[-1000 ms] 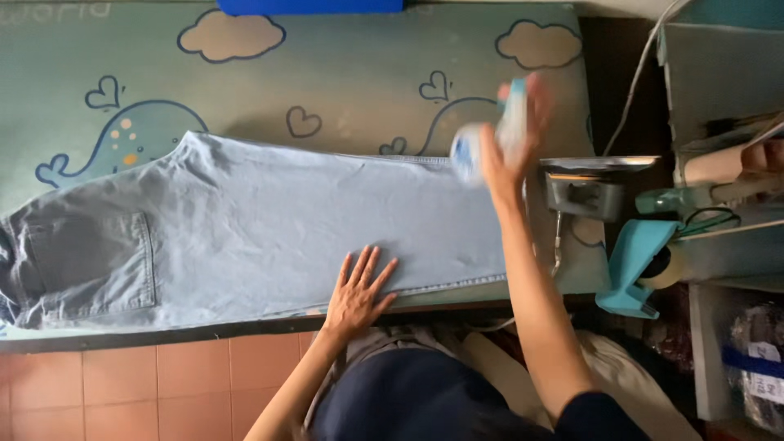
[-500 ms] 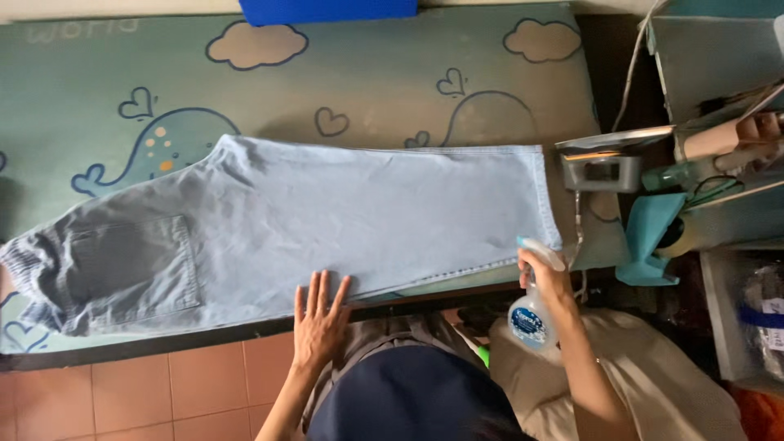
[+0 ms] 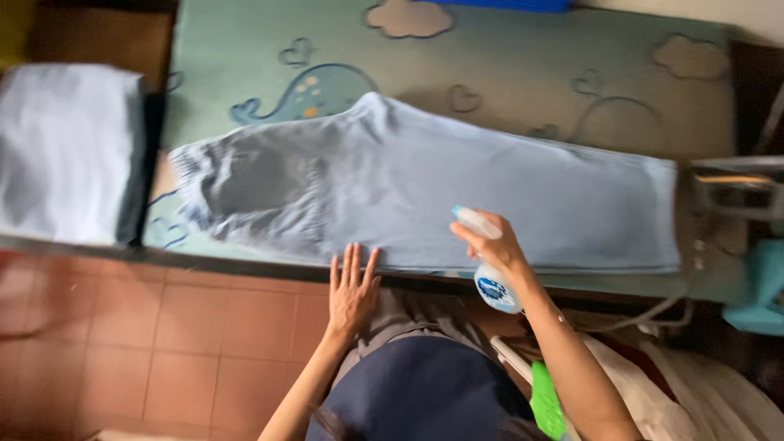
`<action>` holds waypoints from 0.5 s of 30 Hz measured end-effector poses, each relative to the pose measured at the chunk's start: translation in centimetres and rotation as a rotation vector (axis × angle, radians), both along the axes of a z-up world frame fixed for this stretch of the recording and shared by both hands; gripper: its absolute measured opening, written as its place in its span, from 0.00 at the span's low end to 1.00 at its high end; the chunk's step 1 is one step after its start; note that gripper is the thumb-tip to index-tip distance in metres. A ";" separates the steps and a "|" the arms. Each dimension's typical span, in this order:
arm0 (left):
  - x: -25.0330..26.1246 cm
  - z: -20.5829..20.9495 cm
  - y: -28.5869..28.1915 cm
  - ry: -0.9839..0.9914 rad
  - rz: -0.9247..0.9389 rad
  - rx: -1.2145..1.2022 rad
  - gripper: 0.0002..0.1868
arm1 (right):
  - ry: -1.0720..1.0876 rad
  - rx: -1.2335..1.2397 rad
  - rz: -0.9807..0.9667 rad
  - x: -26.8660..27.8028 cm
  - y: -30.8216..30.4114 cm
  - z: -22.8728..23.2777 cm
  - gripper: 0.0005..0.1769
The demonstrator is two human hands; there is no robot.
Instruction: The person irons a pair of light blue pants on a padded surface, spraying them with water and folding them before placing them onto a stack of folded items.
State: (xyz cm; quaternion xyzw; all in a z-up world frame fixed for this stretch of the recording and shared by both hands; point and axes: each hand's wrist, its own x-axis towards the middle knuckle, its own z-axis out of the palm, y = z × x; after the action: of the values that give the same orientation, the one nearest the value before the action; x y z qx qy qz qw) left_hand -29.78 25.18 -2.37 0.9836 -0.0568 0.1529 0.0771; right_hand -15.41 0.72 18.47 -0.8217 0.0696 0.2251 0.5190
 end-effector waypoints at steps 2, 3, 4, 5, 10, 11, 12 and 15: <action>-0.6 -0.3 0.8 -0.015 0.013 -0.005 0.34 | -0.026 -0.029 0.102 0.7 2.8 -3.2 0.16; -0.8 -0.5 1.2 -0.033 0.006 -0.017 0.35 | -0.055 -0.065 0.184 1.1 4.2 -4.8 0.15; -1.0 -0.6 1.5 -0.031 0.022 -0.013 0.35 | -0.055 -0.060 0.200 1.2 6.1 -4.9 0.15; -1.2 -0.8 1.7 -0.046 0.009 -0.030 0.35 | -0.058 -0.033 0.235 1.2 8.0 -5.0 0.17; -1.8 -0.2 2.8 -0.072 -0.035 -0.050 0.32 | -0.026 0.066 0.296 1.3 15.8 -3.2 0.19; -1.9 0.2 2.9 -0.069 -0.037 -0.051 0.32 | -0.033 0.020 0.364 1.6 16.7 -3.7 0.19; -2.0 0.6 2.9 -0.066 -0.042 -0.054 0.32 | -0.041 -0.028 0.428 1.9 17.4 -4.2 0.19; -2.3 0.1 3.0 -0.039 -0.029 -0.040 0.38 | -0.006 -0.055 0.432 2.4 17.4 -4.7 0.19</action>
State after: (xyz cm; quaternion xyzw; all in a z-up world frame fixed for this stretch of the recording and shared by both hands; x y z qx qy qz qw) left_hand -32.12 28.14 -2.31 0.9777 -0.0695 0.1721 0.0978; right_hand -13.05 18.07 13.74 -0.8321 -0.1034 0.3268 0.4361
